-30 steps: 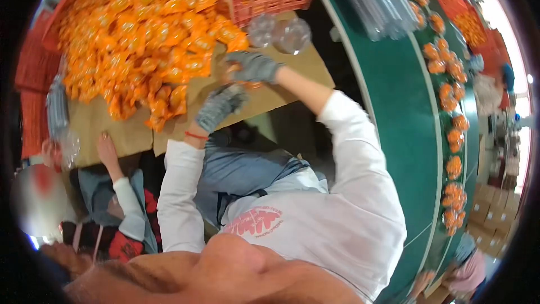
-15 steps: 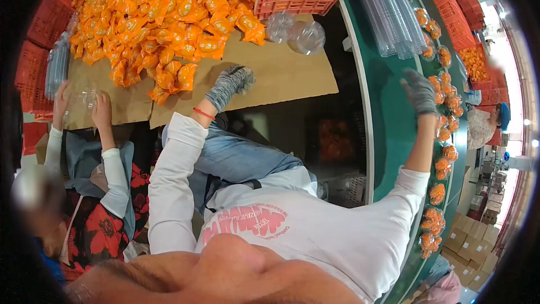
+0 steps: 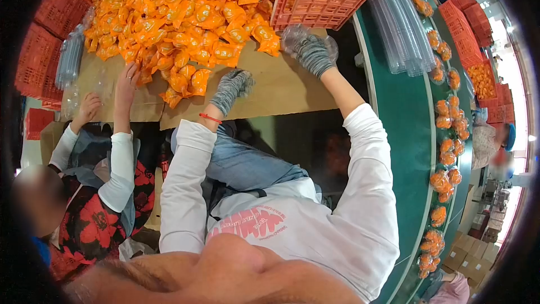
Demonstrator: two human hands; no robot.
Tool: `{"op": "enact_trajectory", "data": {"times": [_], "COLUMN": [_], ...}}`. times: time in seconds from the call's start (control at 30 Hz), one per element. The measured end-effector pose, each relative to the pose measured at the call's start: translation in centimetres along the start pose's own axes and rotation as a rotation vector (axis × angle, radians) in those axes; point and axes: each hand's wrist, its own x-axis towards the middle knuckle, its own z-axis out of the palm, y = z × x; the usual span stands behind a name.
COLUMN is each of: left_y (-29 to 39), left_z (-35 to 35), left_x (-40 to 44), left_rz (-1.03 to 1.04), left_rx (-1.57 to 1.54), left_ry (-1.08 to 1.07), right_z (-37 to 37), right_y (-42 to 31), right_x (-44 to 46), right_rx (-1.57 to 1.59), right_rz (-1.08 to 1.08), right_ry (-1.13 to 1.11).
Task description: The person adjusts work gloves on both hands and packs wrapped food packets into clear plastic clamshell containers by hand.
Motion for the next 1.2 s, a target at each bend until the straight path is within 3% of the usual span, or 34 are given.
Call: {"op": "enact_trajectory", "data": {"times": [0.23, 0.43, 0.53, 0.63, 0.73, 0.77, 0.87, 0.93, 0.97, 1.0, 1.1, 1.2], "left_y": [0.1, -0.1, -0.3, -0.4, -1.0, -1.6, -3.3, 0.3, 2.2, 2.7, 2.1, 2.3], "left_z": [0.1, 0.0, 0.1, 0.4, -0.3, -0.8, -3.3, -3.1, -2.8, -3.0, -3.6, -3.4], "left_x": [0.3, 0.3, 0.4, 0.2, 1.0, 1.8, 5.9, 3.4, 1.9, 2.0, 3.4, 4.1], "left_rz": [-0.022, 0.011, 0.016, 0.085, 0.198, 0.233, 0.687, 0.933, 1.048, 0.953, 0.880, 0.687], "left_rx": [0.075, 0.040, 0.054, 0.080, 0.150, 0.178, 0.665, 1.056, 1.266, 1.402, 1.661, 1.782], "left_ry": [-0.069, -0.057, -0.062, -0.023, 0.096, 0.145, 0.476, 0.635, 0.684, 0.610, 0.562, 0.536], "right_z": [1.0, 1.7, 3.3, 2.4, -0.1, -1.4, -5.6, -4.7, -3.9, -2.8, -0.1, 0.2], "right_y": [2.8, 3.3, 3.3, 2.7, 1.4, 0.5, -4.4, -7.8, -8.7, -9.6, -11.9, -12.1], "right_x": [-0.7, -0.3, -0.7, -1.2, -1.8, -2.2, -5.1, -6.4, -7.2, -7.7, -7.7, -7.5], "right_rx": [0.147, -0.002, -0.078, -0.064, -0.032, -0.020, -0.041, 0.050, 0.136, 0.222, 0.264, 0.302], "right_rz": [-0.059, 0.024, -0.043, -0.040, -0.150, -0.166, -0.252, -0.349, -0.487, -0.625, -0.604, -0.611], "right_ry": [0.136, 0.118, 0.449, 0.451, 0.899, 0.918, 0.994, 0.689, 0.655, 0.618, 0.412, 0.440]}}
